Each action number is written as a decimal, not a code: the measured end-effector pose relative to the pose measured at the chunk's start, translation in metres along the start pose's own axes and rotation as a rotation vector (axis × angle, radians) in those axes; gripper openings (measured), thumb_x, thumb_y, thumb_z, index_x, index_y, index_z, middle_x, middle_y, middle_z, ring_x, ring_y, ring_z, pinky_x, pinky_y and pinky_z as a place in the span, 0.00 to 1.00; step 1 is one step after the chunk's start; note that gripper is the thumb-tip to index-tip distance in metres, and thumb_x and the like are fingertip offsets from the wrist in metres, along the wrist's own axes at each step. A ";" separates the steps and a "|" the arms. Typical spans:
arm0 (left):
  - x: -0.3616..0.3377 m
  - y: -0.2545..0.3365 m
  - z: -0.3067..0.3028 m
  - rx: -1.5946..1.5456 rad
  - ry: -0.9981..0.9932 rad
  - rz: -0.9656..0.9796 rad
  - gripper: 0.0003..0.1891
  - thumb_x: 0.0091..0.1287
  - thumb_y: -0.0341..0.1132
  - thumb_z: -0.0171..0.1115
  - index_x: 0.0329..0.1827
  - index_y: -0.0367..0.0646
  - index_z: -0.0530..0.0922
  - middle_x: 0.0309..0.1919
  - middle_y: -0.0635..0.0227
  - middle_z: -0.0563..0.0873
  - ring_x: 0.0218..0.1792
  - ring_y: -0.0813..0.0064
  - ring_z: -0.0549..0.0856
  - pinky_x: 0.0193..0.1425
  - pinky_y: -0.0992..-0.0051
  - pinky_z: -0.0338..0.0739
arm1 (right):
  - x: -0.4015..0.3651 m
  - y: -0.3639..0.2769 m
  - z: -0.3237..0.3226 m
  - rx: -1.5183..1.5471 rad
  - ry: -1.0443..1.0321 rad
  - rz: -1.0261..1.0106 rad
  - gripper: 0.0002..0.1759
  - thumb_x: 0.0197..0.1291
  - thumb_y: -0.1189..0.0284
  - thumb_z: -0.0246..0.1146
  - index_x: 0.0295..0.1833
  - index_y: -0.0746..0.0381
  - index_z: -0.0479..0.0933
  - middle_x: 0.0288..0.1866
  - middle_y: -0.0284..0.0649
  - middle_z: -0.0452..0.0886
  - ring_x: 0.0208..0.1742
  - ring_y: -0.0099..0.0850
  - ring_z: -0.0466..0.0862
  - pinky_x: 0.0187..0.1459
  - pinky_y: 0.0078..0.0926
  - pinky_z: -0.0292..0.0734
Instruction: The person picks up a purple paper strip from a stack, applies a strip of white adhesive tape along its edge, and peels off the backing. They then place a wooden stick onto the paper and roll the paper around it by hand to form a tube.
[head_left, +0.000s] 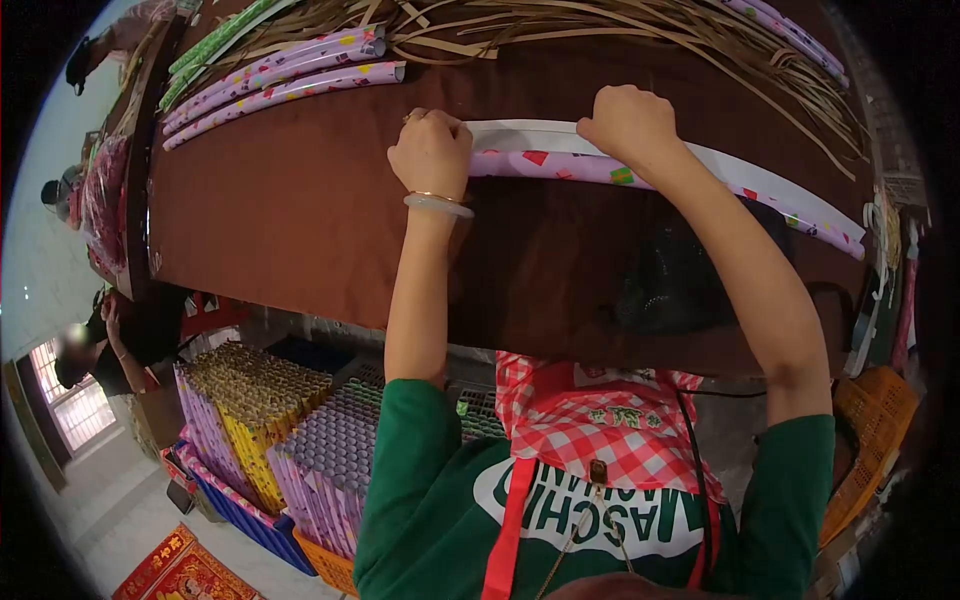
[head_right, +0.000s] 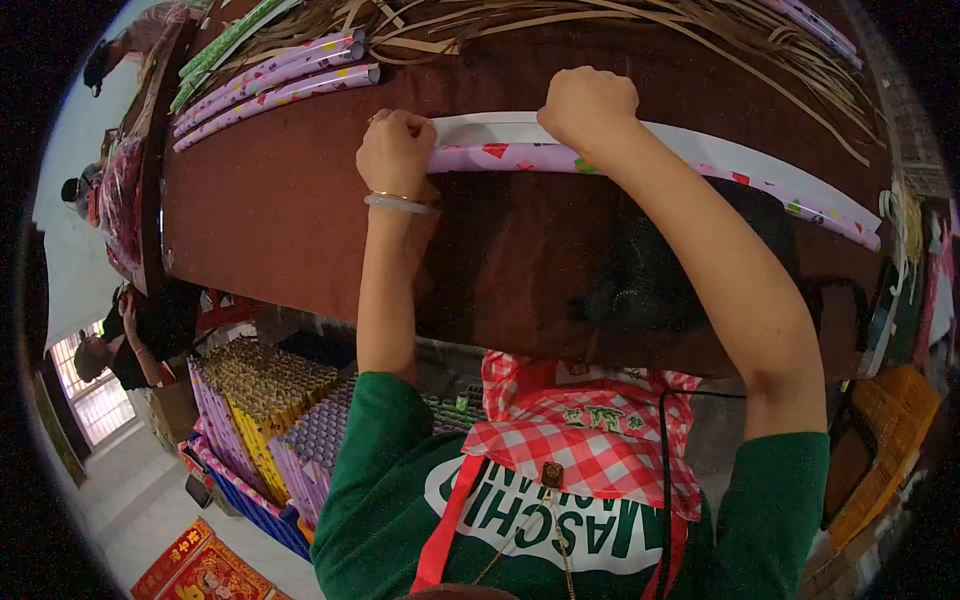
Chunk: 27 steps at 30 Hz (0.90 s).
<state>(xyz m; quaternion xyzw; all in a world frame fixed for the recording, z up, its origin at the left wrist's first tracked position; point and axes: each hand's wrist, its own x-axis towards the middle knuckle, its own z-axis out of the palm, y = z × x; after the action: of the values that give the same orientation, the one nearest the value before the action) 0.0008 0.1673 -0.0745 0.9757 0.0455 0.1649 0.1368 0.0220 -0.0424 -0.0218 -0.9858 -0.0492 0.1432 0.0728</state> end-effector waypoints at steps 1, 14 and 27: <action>-0.001 0.000 0.000 -0.001 -0.005 -0.003 0.06 0.51 0.38 0.61 0.25 0.46 0.82 0.29 0.66 0.82 0.34 0.62 0.82 0.35 0.63 0.78 | 0.001 0.000 0.001 -0.001 -0.006 0.001 0.18 0.45 0.61 0.59 0.31 0.66 0.80 0.32 0.48 0.82 0.35 0.44 0.83 0.38 0.38 0.77; -0.001 -0.002 0.007 -0.005 0.024 -0.002 0.03 0.49 0.33 0.61 0.22 0.46 0.81 0.33 0.66 0.84 0.35 0.66 0.83 0.31 0.62 0.72 | 0.014 -0.015 -0.005 -0.151 -0.138 0.081 0.14 0.45 0.68 0.60 0.38 0.61 0.82 0.39 0.45 0.83 0.42 0.41 0.83 0.40 0.36 0.78; 0.012 0.005 0.010 0.056 -0.169 -0.329 0.09 0.48 0.37 0.61 0.27 0.44 0.83 0.33 0.56 0.82 0.36 0.57 0.83 0.37 0.61 0.76 | 0.010 -0.016 -0.009 -0.097 -0.113 0.019 0.19 0.47 0.64 0.59 0.42 0.66 0.79 0.45 0.52 0.80 0.47 0.48 0.80 0.47 0.41 0.75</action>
<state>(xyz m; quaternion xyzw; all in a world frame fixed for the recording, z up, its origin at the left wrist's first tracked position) 0.0159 0.1621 -0.0784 0.9689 0.1975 0.0566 0.1380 0.0326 -0.0270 -0.0131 -0.9789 -0.0506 0.1967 0.0208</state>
